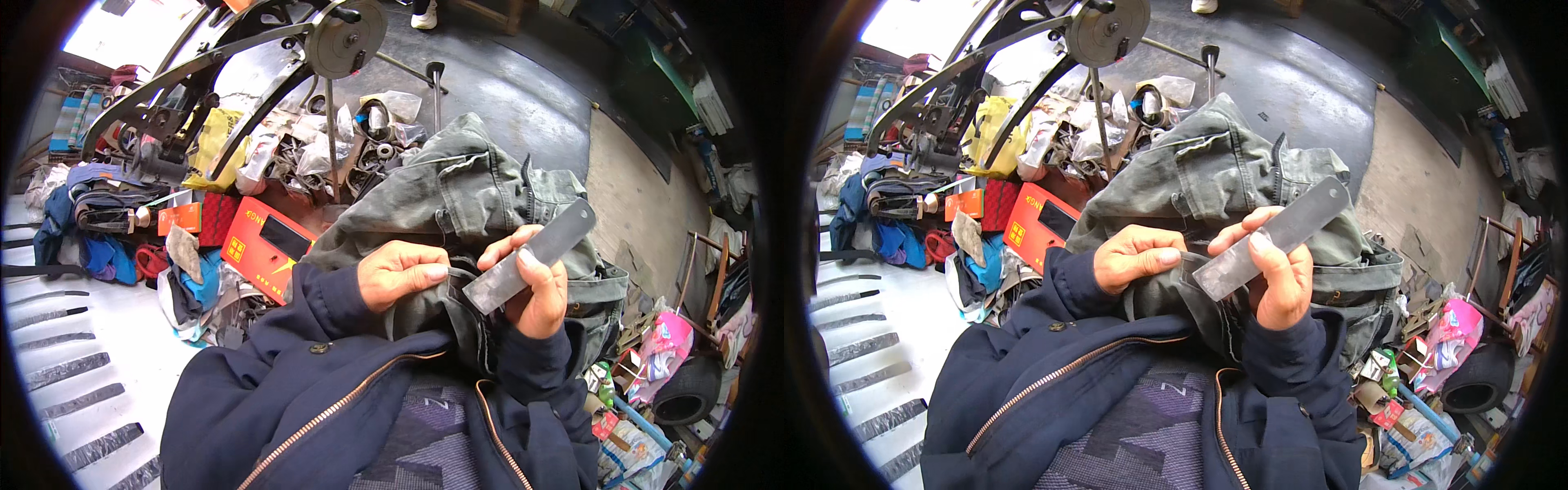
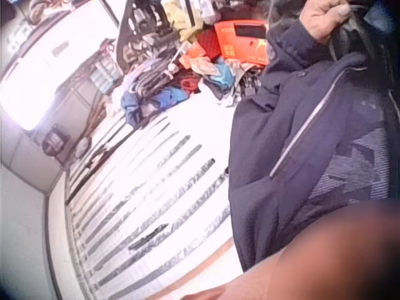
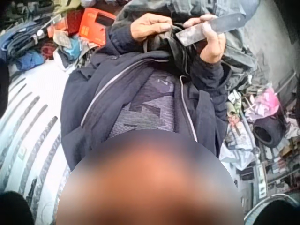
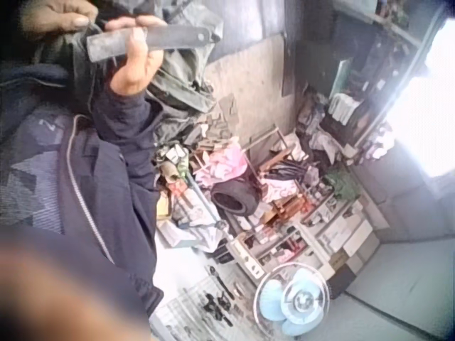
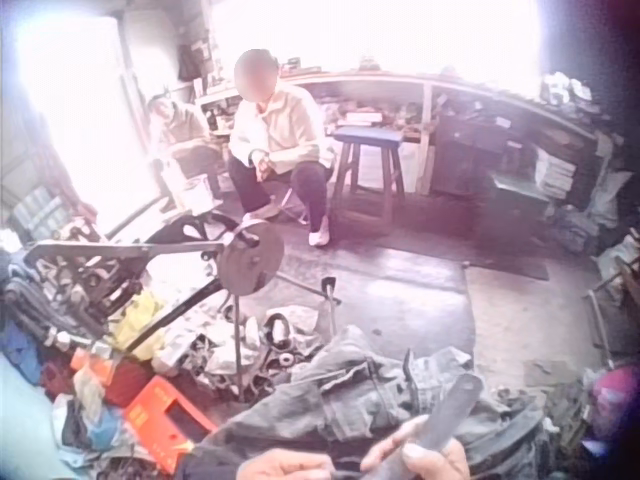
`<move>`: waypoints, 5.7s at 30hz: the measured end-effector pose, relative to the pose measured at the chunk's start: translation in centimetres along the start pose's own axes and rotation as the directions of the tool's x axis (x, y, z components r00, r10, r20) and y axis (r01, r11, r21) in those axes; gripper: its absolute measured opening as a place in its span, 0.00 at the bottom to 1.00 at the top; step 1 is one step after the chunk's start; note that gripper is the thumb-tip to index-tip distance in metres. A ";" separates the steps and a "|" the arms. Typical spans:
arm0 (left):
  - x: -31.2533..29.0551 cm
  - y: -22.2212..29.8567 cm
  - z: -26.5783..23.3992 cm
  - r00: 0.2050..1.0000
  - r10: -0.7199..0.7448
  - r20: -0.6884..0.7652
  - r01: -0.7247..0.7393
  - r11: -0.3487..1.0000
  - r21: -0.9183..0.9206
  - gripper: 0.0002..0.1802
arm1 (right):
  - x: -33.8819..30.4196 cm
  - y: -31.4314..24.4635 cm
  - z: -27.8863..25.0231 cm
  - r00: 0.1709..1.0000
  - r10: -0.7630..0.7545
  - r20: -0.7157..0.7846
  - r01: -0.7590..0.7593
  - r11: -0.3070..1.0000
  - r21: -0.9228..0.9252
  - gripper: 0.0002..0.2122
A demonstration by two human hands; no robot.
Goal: The person examines a gray jacket, repeatedly opening and closing its zipper, then retrieves a small plastic bag of parts and exchanges a zipper pull with another person. They continue to manipulate the jacket and use a flat metal tool to press or adjust the zipper area.
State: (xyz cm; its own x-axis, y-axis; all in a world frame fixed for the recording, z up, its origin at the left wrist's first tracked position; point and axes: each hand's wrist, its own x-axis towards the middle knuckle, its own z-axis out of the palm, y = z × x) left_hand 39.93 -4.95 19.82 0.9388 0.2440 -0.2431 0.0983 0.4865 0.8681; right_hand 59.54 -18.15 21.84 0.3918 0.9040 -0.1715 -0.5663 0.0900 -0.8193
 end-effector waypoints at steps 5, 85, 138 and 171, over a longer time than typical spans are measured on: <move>0.1 -0.6 -0.3 1.000 0.024 0.007 -0.024 0.999 -0.041 0.17 | -0.3 0.1 0.4 1.000 -0.023 0.020 0.026 0.989 -0.143 0.13; 0.8 -0.8 -1.0 0.998 -0.065 -0.009 0.063 0.993 -0.100 0.16 | 1.0 3.0 -2.8 0.983 0.143 0.113 -0.148 0.988 0.038 0.14; 0.4 -0.1 -1.4 0.990 -0.136 0.038 0.139 0.986 -0.088 0.14 | 0.2 2.5 -2.1 0.991 0.133 -0.011 -0.133 0.989 -0.069 0.15; 0.6 0.1 -1.4 0.988 -0.143 0.059 0.148 0.984 -0.102 0.14 | 0.7 2.9 -2.6 0.982 0.186 0.036 -0.187 0.982 0.029 0.14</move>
State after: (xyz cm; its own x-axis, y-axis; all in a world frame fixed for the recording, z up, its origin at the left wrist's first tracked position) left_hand 40.06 -3.56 19.14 0.9329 0.1226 -0.3386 0.2019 0.6005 0.7737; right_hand 60.07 -18.33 17.94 0.2529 0.9195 -0.3009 -0.6505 -0.0686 -0.7564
